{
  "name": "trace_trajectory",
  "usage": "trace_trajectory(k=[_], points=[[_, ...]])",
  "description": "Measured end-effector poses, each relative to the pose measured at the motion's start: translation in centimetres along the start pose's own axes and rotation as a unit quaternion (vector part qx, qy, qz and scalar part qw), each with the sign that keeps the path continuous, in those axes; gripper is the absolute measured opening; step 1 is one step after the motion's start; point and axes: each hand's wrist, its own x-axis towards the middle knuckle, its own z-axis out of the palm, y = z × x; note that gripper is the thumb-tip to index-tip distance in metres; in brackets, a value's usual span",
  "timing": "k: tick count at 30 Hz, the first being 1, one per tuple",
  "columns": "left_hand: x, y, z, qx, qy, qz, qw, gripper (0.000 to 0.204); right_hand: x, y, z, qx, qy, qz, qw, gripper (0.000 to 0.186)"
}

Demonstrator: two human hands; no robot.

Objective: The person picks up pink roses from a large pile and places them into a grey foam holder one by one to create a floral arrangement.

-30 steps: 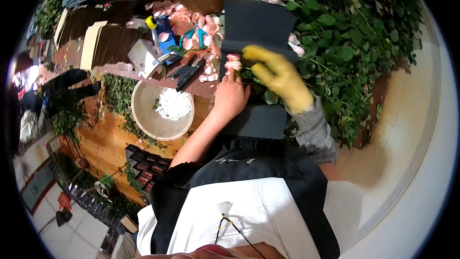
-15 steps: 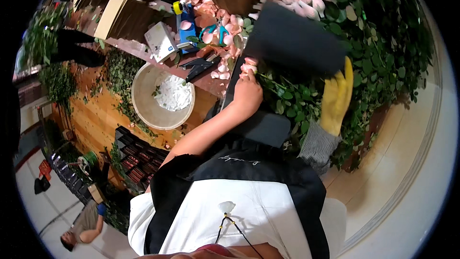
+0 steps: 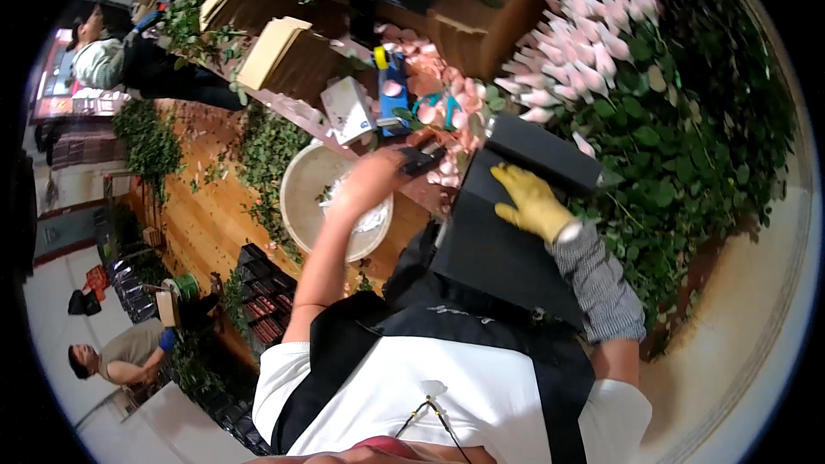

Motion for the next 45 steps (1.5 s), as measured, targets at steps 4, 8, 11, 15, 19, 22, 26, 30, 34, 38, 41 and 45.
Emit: trace_trajectory(k=[4,8,11,15,19,22,26,30,34,38,41,45], points=[[0.0,-7.9,-14.5,0.129,0.293,-0.171,0.932,0.035,-0.7,-3.0,3.6,-0.165,0.045,0.072,0.983,0.079],[1.7,-17.6,-19.1,0.276,0.409,-0.191,0.848,0.059,-0.4,-3.3,3.4,-0.163,0.037,0.074,0.983,0.079],[3.6,-19.4,-18.8,0.156,0.312,-0.297,0.889,0.080,-0.4,-3.5,2.9,-0.156,0.028,0.082,0.984,0.079],[3.4,-18.2,-18.0,0.218,0.385,-0.291,0.848,0.080,-0.4,-3.6,2.4,-0.132,0.036,0.083,0.987,0.081],[2.9,-11.5,-18.0,0.059,0.480,-0.238,0.842,0.084,-0.7,-3.7,2.3,-0.122,0.057,0.094,0.986,0.077],[1.1,-4.4,-15.7,-0.324,0.191,-0.132,0.917,0.076,-0.9,-3.3,2.6,-0.111,0.074,0.084,0.987,0.076],[2.3,2.8,-6.6,-0.417,-0.210,0.025,0.884,0.046,-1.0,-2.9,2.8,-0.076,0.100,0.075,0.989,0.077],[4.3,6.4,5.5,-0.559,-0.214,-0.067,0.798,0.035,-0.7,-2.4,3.0,0.015,0.276,-0.051,0.960,0.053],[5.9,7.6,10.7,-0.366,0.026,0.015,0.930,0.044,-1.3,-1.2,2.8,0.009,0.273,0.105,0.956,0.012],[5.1,9.2,11.6,-0.239,0.123,-0.011,0.963,0.043,-2.7,-2.1,1.5,0.031,0.377,0.163,0.911,0.017],[5.2,9.9,10.3,-0.189,0.086,-0.020,0.978,0.042,-2.3,-2.5,2.1,-0.006,0.234,0.143,0.962,0.050],[5.1,8.1,9.9,-0.170,0.029,-0.001,0.985,0.031,-1.7,-2.2,4.7,-0.093,0.073,0.136,0.984,0.090]])
